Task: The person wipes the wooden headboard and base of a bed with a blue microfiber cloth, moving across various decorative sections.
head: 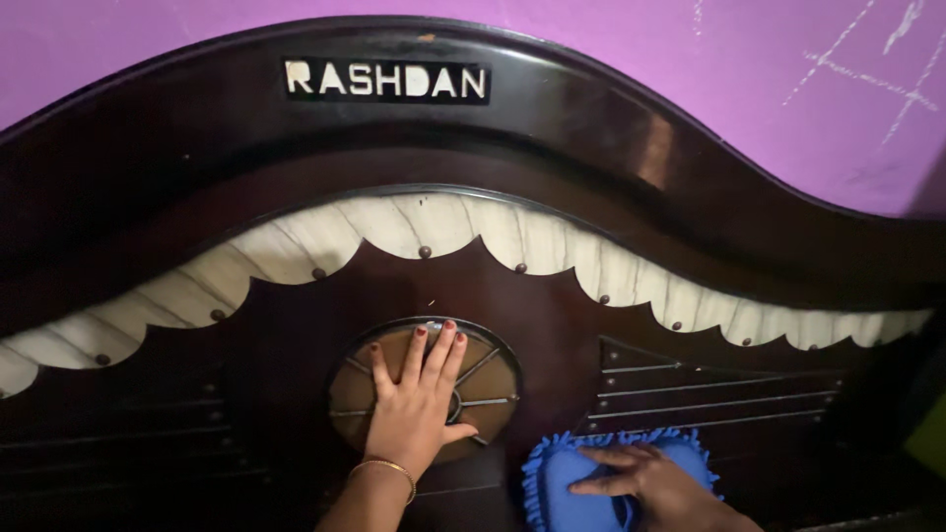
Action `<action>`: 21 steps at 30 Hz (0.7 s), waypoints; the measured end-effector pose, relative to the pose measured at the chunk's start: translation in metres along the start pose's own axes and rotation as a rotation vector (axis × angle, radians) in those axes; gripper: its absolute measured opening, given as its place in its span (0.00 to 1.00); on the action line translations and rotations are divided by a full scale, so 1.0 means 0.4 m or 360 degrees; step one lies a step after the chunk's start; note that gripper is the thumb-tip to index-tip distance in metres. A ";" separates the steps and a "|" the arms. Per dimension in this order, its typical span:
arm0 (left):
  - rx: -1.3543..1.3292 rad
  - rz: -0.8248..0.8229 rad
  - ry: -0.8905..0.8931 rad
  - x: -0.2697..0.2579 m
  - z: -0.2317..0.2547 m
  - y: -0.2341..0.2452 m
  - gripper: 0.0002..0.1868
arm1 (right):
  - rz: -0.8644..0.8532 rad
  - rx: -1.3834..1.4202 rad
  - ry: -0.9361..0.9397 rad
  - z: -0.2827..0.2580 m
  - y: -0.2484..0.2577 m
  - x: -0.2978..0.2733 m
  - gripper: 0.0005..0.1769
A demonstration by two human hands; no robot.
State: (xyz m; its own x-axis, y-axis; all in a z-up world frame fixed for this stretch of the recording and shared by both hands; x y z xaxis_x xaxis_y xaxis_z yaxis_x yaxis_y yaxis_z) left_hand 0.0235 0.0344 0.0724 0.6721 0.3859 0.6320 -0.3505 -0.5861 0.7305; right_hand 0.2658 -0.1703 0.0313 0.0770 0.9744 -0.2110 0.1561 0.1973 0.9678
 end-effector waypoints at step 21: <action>-0.0090 0.0139 -0.0025 -0.018 -0.008 0.004 0.71 | -0.0238 0.0428 0.0262 -0.155 -0.197 0.295 0.36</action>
State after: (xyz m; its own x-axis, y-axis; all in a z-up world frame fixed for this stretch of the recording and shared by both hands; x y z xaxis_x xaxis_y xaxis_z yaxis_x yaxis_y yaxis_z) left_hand 0.0158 0.0329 0.0699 0.6472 0.3234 0.6903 -0.4443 -0.5757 0.6864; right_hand 0.2014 -0.0643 -0.0614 -0.1228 0.9454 -0.3020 0.4090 0.3254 0.8525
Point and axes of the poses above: each hand's wrist, its own x-axis towards the middle knuckle, its own y-axis out of the back of the hand, z = x × y, the point moved 3 cm from there along x, towards the middle knuckle, and after that the axes turned 1 degree about -z, right-handed, at the moved point
